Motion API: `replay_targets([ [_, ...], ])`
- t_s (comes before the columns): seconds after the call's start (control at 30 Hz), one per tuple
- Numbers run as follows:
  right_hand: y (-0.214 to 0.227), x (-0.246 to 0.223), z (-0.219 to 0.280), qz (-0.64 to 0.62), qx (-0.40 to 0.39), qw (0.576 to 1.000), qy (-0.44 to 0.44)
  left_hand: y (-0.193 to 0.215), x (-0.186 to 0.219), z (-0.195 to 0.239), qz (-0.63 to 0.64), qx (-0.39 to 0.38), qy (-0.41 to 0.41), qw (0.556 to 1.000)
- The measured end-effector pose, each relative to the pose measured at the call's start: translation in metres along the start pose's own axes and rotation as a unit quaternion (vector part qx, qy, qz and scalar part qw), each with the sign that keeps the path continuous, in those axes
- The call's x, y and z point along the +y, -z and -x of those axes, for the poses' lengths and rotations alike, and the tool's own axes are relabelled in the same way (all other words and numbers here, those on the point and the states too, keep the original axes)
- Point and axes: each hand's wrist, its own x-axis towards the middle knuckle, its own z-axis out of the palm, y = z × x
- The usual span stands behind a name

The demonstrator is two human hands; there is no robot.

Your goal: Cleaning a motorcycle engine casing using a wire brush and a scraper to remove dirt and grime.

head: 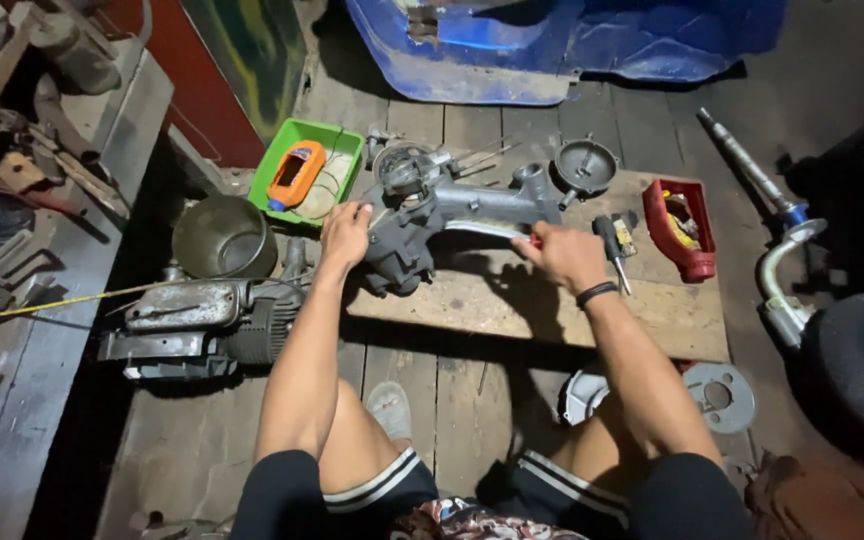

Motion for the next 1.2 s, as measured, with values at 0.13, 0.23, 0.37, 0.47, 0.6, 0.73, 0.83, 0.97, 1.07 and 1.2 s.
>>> replay_targets([
  [0.13, -0.016, -0.012, -0.003, -0.008, -0.010, 1.000, 0.001, 0.002, 0.003, 0.004, -0.018, -0.005, 0.000, 1.000],
  [0.23, -0.022, -0.036, -0.011, -0.030, -0.017, 0.999, 0.034, 0.008, 0.007, 0.008, -0.021, -0.013, -0.002, 1.000],
  [0.37, -0.018, -0.029, -0.005, -0.032, -0.011, 0.999, 0.038, 0.006, 0.003, 0.006, -0.007, -0.019, -0.007, 1.000],
  [0.47, -0.007, -0.009, 0.002, -0.007, 0.000, 1.000, 0.019, 0.009, 0.008, 0.008, 0.002, -0.011, 0.000, 1.000],
  [0.6, -0.011, -0.004, 0.005, -0.011, -0.002, 1.000, 0.001, 0.008, 0.015, 0.010, -0.022, -0.004, -0.001, 1.000],
  [0.73, -0.022, -0.042, -0.007, -0.024, 0.004, 0.999, 0.039, 0.013, 0.016, 0.013, -0.035, -0.023, -0.006, 0.999],
  [0.83, -0.021, -0.040, -0.003, -0.053, -0.020, 0.998, 0.034, 0.011, 0.012, 0.012, -0.029, -0.030, -0.014, 0.999],
  [0.97, 0.010, -0.018, 0.006, -0.016, -0.022, 1.000, 0.004, 0.009, 0.009, 0.008, -0.001, -0.004, -0.017, 1.000],
  [1.07, 0.000, -0.004, 0.007, -0.020, -0.038, 0.999, -0.023, 0.010, 0.009, 0.008, -0.012, -0.007, -0.015, 1.000],
  [1.2, -0.009, -0.028, -0.002, -0.033, -0.051, 0.998, -0.005, 0.007, 0.006, 0.005, -0.013, -0.010, -0.014, 1.000],
])
